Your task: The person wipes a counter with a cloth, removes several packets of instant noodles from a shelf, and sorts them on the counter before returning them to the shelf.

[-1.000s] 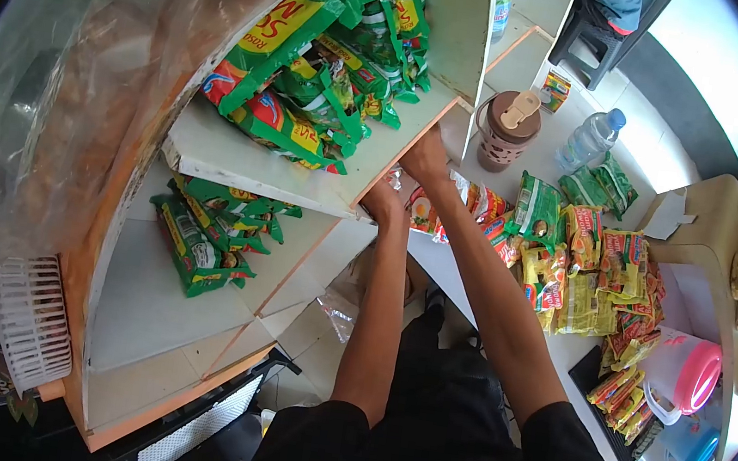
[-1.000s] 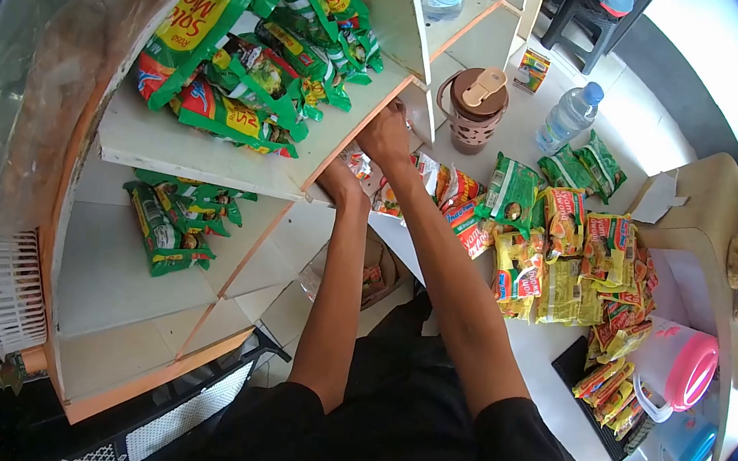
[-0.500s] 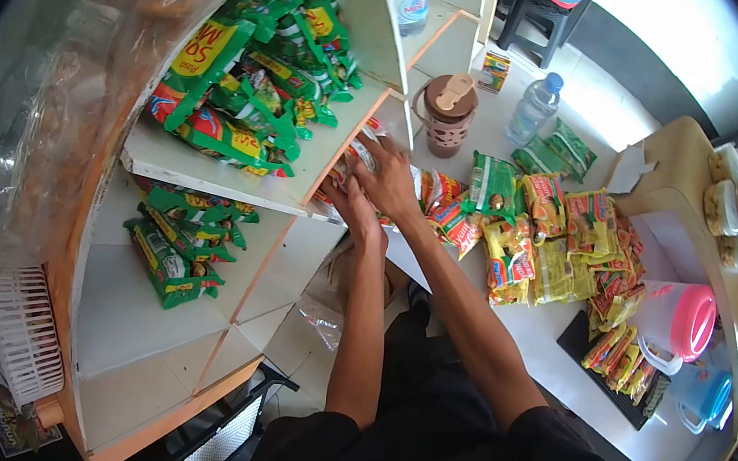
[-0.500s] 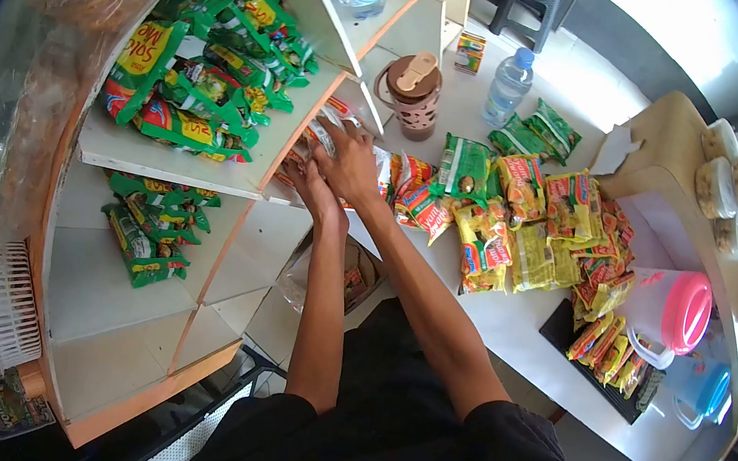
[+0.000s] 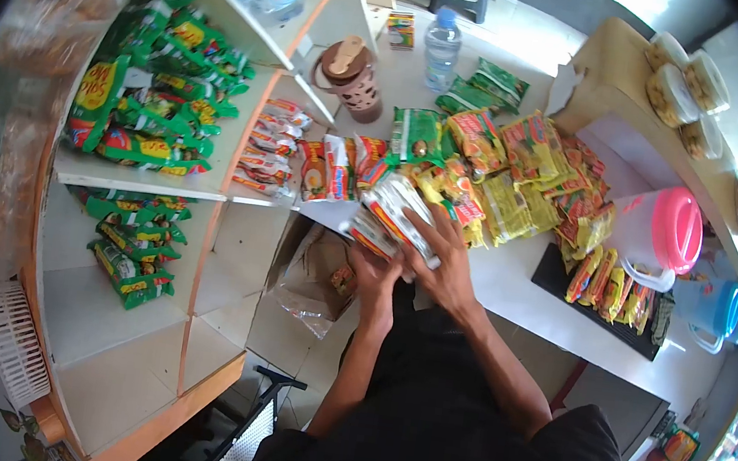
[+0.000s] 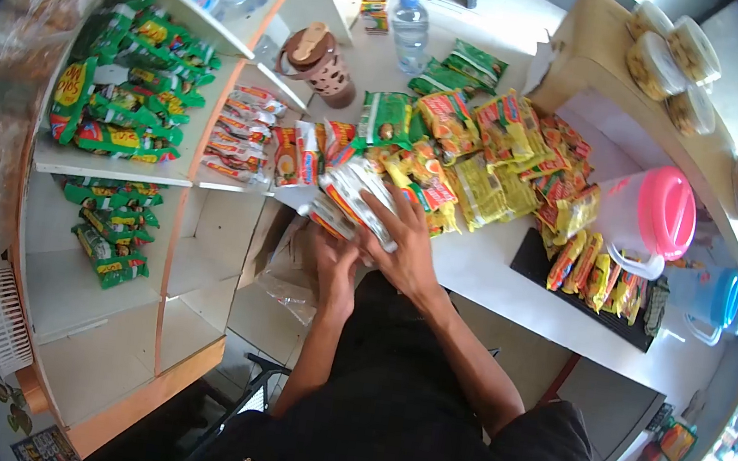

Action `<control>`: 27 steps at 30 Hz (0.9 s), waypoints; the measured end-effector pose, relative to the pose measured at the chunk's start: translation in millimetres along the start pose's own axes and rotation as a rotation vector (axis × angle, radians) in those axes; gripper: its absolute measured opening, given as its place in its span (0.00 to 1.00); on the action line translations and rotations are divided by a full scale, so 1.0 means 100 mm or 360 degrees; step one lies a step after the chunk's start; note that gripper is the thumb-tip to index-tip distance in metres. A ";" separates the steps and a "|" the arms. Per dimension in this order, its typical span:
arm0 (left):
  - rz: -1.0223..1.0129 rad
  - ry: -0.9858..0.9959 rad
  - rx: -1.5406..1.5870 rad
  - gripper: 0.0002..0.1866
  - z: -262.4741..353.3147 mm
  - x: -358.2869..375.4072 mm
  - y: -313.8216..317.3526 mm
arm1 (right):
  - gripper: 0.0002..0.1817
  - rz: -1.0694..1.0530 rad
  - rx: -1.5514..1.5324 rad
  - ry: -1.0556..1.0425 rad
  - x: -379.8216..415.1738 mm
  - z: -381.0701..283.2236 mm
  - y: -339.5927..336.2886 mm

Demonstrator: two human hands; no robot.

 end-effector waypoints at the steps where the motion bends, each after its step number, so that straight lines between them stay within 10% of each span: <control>1: -0.0200 -0.0179 0.0019 0.36 -0.11 0.10 0.14 | 0.29 0.0041 0.0018 -0.0006 0.19 0.07 -0.14; 14: -0.0776 -0.0978 0.0395 0.32 -1.79 0.56 1.13 | 0.30 0.0477 0.0349 0.0383 1.77 1.12 -1.00; 27: -0.0664 -0.0135 -0.1477 0.21 -2.04 0.37 1.19 | 0.35 0.0289 0.0731 0.0331 1.66 1.35 -0.94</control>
Point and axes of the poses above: each hand's wrist, its own x-axis away from the middle knuckle, its own y-axis out of the palm, z = x × y, the point moved 7 cm from there along -x, towards the middle knuckle, and after that the axes turned 10 degrees about -z, right-handed, at the moved point
